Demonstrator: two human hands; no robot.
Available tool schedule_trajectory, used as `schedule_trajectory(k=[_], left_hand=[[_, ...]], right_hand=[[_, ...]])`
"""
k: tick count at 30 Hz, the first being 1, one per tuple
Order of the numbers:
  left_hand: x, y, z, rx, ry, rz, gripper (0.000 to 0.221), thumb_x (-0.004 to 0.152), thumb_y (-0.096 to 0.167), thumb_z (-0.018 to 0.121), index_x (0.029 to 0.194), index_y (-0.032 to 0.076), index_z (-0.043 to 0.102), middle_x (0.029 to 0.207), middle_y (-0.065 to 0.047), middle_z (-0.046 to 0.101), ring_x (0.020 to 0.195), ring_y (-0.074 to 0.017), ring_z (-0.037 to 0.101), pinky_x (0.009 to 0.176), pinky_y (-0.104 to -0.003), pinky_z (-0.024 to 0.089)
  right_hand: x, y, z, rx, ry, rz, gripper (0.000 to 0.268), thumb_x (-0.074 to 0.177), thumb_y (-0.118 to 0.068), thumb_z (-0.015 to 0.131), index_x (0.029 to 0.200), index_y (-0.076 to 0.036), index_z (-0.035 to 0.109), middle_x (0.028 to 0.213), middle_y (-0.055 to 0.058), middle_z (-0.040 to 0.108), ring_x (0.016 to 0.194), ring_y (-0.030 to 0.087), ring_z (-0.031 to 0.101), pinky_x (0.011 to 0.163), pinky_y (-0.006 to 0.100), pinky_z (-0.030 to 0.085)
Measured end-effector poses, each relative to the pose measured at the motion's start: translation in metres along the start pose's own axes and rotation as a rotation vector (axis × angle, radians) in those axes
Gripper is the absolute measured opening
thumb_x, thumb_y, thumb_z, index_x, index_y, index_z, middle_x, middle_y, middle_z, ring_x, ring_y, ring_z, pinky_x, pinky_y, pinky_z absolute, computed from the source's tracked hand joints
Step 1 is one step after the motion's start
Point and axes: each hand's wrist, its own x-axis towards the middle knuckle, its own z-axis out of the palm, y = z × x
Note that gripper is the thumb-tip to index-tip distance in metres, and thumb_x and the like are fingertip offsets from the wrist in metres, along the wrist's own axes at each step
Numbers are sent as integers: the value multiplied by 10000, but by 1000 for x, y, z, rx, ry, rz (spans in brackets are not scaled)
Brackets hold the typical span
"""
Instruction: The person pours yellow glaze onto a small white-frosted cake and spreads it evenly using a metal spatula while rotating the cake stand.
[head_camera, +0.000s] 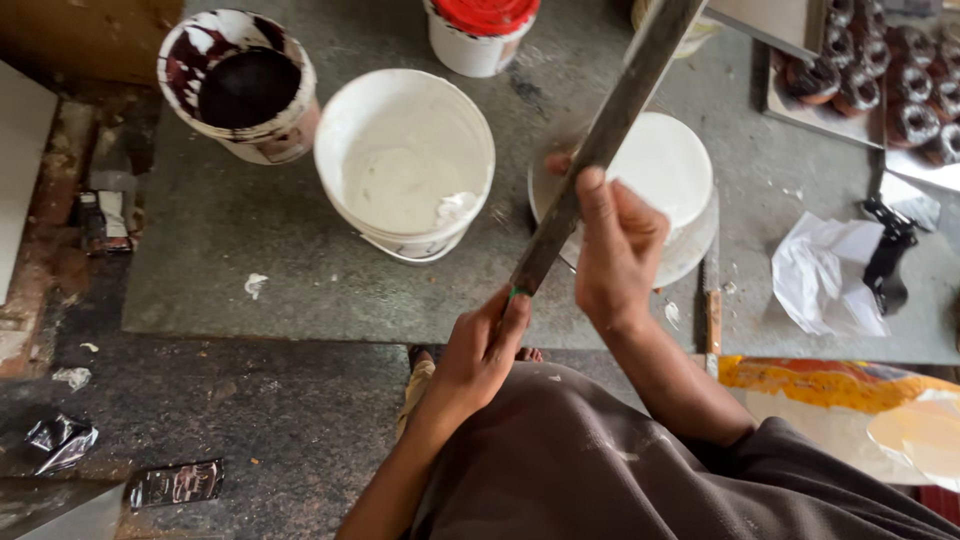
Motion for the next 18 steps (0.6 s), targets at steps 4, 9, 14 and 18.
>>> schedule_trajectory(k=[4, 9, 14, 18], left_hand=[[-15, -18, -38, 187, 28, 40, 483, 1116, 420, 486, 879, 5, 557, 571, -33, 338, 538, -96, 315, 493, -350, 297], [-29, -41, -78, 254, 125, 17, 399, 1035, 374, 520, 862, 27, 616, 535, -34, 455, 469, -103, 421, 471, -335, 363], [-42, -87, -112, 40, 186, 200, 395, 1074, 320, 521, 841, 14, 611, 672, -32, 569, 574, -100, 503, 540, -288, 417], [-37, -104, -133, -306, 382, 5, 453, 1094, 376, 441, 888, -7, 568, 582, 1, 437, 507, -85, 376, 488, -253, 313]], right_hand=[[39, -1, 8, 137, 83, 21, 273, 1104, -277, 655, 1177, -31, 746, 1168, 94, 770, 806, 65, 590, 658, 235, 420], [65, -9, 15, 208, 161, -18, 241, 1094, -256, 655, 1199, -57, 741, 1178, 91, 750, 774, 47, 567, 626, 231, 400], [52, 16, 18, 108, 192, 27, 262, 1110, -274, 582, 1155, -43, 697, 1199, 78, 701, 901, 94, 581, 745, 282, 497], [22, 56, 38, 139, 169, 288, 258, 1044, -297, 554, 1041, -64, 665, 1019, 100, 695, 849, 167, 594, 782, 323, 490]])
